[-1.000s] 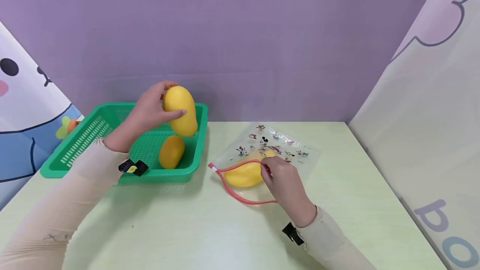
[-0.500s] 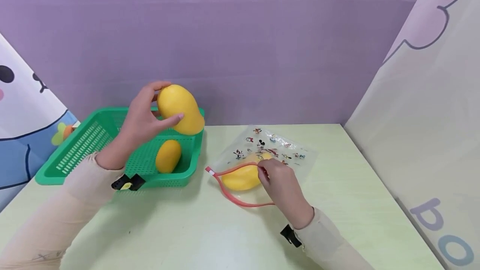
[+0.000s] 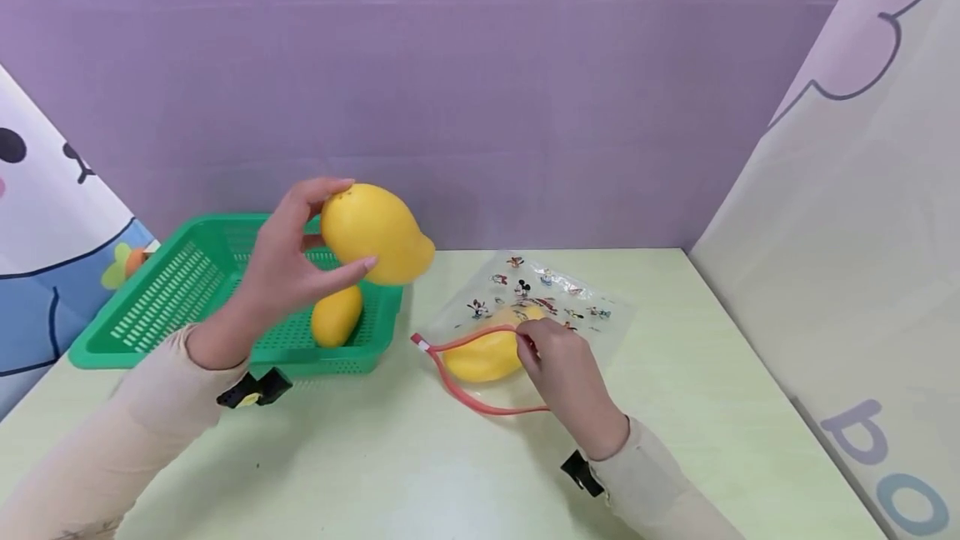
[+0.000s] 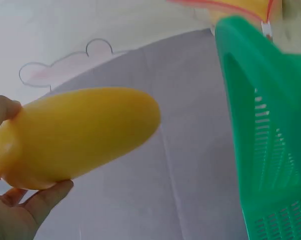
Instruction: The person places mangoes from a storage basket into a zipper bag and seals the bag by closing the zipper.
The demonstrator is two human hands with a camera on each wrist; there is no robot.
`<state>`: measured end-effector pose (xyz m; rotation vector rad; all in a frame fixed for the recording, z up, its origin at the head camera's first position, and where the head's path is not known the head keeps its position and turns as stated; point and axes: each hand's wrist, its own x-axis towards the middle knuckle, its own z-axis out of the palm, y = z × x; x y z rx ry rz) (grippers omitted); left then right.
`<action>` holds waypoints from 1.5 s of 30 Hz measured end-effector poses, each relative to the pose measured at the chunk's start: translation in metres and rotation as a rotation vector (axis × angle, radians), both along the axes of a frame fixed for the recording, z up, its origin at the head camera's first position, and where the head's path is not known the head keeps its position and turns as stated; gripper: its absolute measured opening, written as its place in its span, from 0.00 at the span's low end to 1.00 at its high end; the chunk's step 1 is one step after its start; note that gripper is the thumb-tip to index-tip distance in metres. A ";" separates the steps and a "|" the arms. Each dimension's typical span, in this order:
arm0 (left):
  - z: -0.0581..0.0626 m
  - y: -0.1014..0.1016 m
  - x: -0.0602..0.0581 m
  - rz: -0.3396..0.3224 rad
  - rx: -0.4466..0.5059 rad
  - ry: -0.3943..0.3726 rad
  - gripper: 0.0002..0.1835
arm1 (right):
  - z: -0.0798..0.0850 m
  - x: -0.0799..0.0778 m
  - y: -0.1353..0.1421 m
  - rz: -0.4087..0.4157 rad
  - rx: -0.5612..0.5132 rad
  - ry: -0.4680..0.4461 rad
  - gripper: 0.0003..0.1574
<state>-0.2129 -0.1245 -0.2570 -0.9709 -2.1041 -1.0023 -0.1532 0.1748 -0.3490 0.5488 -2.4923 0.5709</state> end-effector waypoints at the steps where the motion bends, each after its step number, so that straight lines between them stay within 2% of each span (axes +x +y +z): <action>1: -0.001 0.001 0.002 -0.018 -0.005 0.014 0.41 | 0.000 0.000 0.000 -0.001 -0.001 -0.002 0.08; 5: -0.003 0.005 0.012 -0.095 -0.003 0.064 0.42 | 0.000 0.002 0.000 -0.001 -0.006 -0.015 0.08; 13: -0.009 0.014 0.028 -0.208 0.010 0.096 0.42 | -0.001 0.000 0.001 0.002 -0.009 -0.001 0.08; 20: -0.013 0.016 0.037 -0.309 -0.035 0.183 0.33 | 0.000 -0.001 0.002 0.005 -0.018 -0.016 0.08; 24: -0.016 0.018 0.042 -0.340 -0.047 0.232 0.30 | 0.001 -0.002 0.003 0.003 -0.021 -0.007 0.08; 31: -0.023 0.021 0.048 -0.356 -0.069 0.332 0.27 | 0.000 -0.003 0.003 0.004 -0.014 -0.009 0.07; 39: -0.028 0.027 0.050 -0.473 -0.093 0.480 0.25 | -0.002 -0.002 0.002 0.013 -0.017 0.007 0.07; 45: -0.034 0.030 0.055 -0.514 -0.162 0.572 0.26 | -0.001 -0.002 0.002 0.020 -0.016 0.003 0.07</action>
